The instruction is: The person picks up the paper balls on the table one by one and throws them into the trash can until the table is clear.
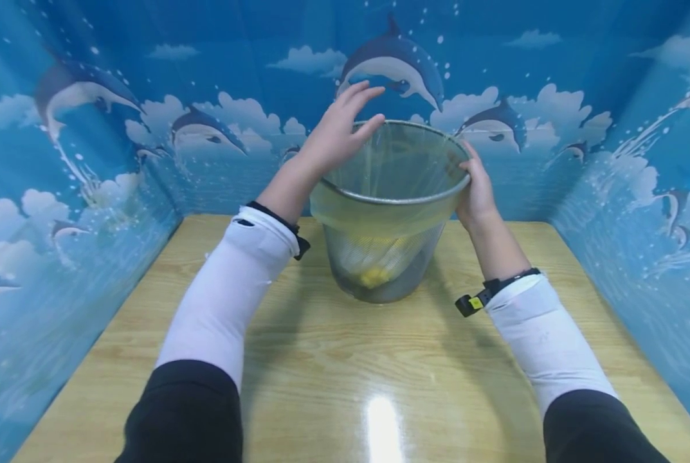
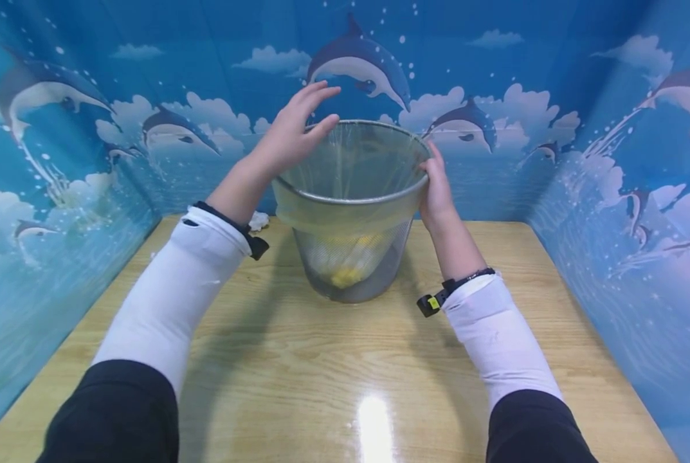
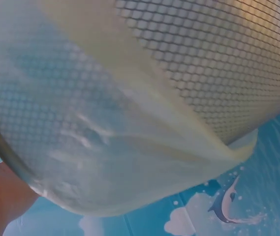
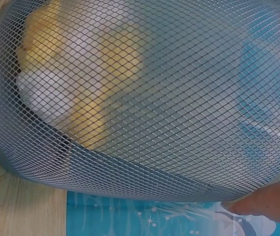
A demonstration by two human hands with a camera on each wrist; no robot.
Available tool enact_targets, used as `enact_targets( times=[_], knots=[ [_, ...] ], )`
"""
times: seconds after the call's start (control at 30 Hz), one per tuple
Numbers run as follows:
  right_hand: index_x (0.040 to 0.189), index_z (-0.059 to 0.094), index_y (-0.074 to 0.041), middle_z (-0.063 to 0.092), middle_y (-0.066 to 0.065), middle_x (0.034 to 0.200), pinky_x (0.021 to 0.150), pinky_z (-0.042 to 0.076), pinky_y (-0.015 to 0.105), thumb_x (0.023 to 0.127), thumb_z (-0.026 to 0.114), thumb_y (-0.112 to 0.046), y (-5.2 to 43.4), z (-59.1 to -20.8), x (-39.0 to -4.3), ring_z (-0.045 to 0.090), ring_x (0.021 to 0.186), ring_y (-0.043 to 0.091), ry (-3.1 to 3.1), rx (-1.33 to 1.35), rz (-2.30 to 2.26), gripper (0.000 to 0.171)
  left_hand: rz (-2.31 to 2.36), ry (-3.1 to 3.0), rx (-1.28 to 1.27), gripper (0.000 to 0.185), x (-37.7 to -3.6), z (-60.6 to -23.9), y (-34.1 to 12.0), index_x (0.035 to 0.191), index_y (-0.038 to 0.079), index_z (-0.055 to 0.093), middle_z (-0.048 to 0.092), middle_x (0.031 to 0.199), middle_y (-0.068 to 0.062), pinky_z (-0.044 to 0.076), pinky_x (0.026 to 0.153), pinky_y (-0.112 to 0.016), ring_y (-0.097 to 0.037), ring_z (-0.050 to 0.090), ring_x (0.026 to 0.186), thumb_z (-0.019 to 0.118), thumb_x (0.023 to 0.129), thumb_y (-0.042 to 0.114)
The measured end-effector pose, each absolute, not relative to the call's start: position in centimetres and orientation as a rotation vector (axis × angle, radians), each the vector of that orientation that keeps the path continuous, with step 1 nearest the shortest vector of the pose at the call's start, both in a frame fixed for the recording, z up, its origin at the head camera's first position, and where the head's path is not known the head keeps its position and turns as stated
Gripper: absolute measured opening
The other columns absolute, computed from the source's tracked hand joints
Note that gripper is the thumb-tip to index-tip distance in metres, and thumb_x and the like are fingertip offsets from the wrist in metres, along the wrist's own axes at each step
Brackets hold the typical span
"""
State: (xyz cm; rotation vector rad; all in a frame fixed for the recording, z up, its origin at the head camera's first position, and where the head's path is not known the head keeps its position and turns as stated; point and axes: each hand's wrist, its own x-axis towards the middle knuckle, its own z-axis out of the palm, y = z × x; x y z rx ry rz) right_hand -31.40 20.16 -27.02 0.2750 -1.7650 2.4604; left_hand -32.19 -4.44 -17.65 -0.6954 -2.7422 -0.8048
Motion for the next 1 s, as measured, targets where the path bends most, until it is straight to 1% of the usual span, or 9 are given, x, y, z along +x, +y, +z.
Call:
enact_targets(
  times=[0.2, 0.33, 0.5, 0.63, 0.8, 0.9, 1.0],
  knots=[
    [0.155, 0.018, -0.016, 0.025, 0.005, 0.157, 0.112, 0.025, 0.036, 0.093, 0.025, -0.014, 20.2, -27.2, -31.4, 0.029, 0.138, 0.023, -1.757, 0.284, 2.454, 0.062, -0.817, -2.774, -0.67, 0.058, -32.5, -18.0, -5.3, 0.153, 0.038, 0.02, 0.004, 0.162, 0.014, 0.011, 0.122, -0.039, -0.01, 0.0, 0.15, 0.037, 0.1, 0.051],
    [0.155, 0.019, -0.017, 0.026, 0.004, 0.156, 0.111, 0.025, 0.035, 0.094, 0.024, -0.014, 20.2, -27.3, -31.5, 0.03, 0.138, 0.022, -1.77, 0.292, 2.44, 0.061, -0.808, -2.757, -0.634, 0.057, -32.8, -18.3, -6.0, 0.153, 0.037, 0.021, 0.006, 0.162, 0.013, 0.012, 0.122, -0.04, -0.011, 0.0, 0.15, 0.037, 0.1, 0.051],
    [0.155, 0.018, -0.018, 0.024, 0.003, 0.157, 0.112, 0.024, 0.035, 0.094, 0.024, -0.015, 20.2, -27.4, -31.7, 0.028, 0.14, 0.022, -1.784, 0.292, 2.428, 0.061, -0.816, -2.713, -0.555, 0.056, -33.0, -18.4, -7.2, 0.153, 0.033, 0.024, 0.011, 0.163, 0.009, 0.012, 0.121, -0.04, -0.013, 0.004, 0.15, 0.037, 0.101, 0.048],
    [0.156, 0.015, -0.018, 0.02, 0.001, 0.159, 0.115, 0.021, 0.036, 0.094, 0.023, -0.016, 20.2, -27.3, -31.7, 0.024, 0.143, 0.022, -1.803, 0.299, 2.416, 0.062, -0.84, -2.705, -0.472, 0.056, -33.3, -18.7, -8.6, 0.154, 0.033, 0.023, 0.01, 0.163, 0.008, 0.012, 0.121, -0.042, -0.014, 0.004, 0.15, 0.036, 0.101, 0.048],
    [0.156, 0.012, -0.019, 0.015, 0.0, 0.161, 0.117, 0.018, 0.037, 0.095, 0.023, -0.017, 20.2, -27.3, -31.7, 0.02, 0.145, 0.021, -1.82, 0.298, 2.415, 0.062, -0.868, -2.715, -0.42, 0.057, -33.7, -19.2, -10.8, 0.155, 0.032, 0.02, 0.007, 0.163, 0.006, 0.011, 0.121, -0.042, -0.016, 0.003, 0.15, 0.036, 0.101, 0.048],
    [0.156, 0.012, -0.019, 0.016, 0.0, 0.16, 0.117, 0.019, 0.037, 0.095, 0.023, -0.016, 20.3, -27.3, -31.6, 0.021, 0.144, 0.022, -1.81, 0.297, 2.422, 0.063, -0.879, -2.734, -0.4, 0.06, -33.9, -19.4, -12.1, 0.155, 0.032, 0.015, 0.005, 0.163, 0.004, 0.011, 0.121, -0.044, -0.017, 0.002, 0.15, 0.036, 0.101, 0.048],
    [0.156, 0.011, -0.018, 0.016, 0.0, 0.16, 0.117, 0.019, 0.037, 0.095, 0.023, -0.016, 20.3, -27.3, -31.6, 0.021, 0.144, 0.022, -1.8, 0.297, 2.426, 0.063, -0.897, -2.759, -0.358, 0.062, -34.1, -19.8, -13.3, 0.156, 0.034, 0.01, 0.001, 0.164, 0.005, 0.01, 0.121, -0.047, -0.018, -0.001, 0.15, 0.034, 0.101, 0.049]
  ],
)
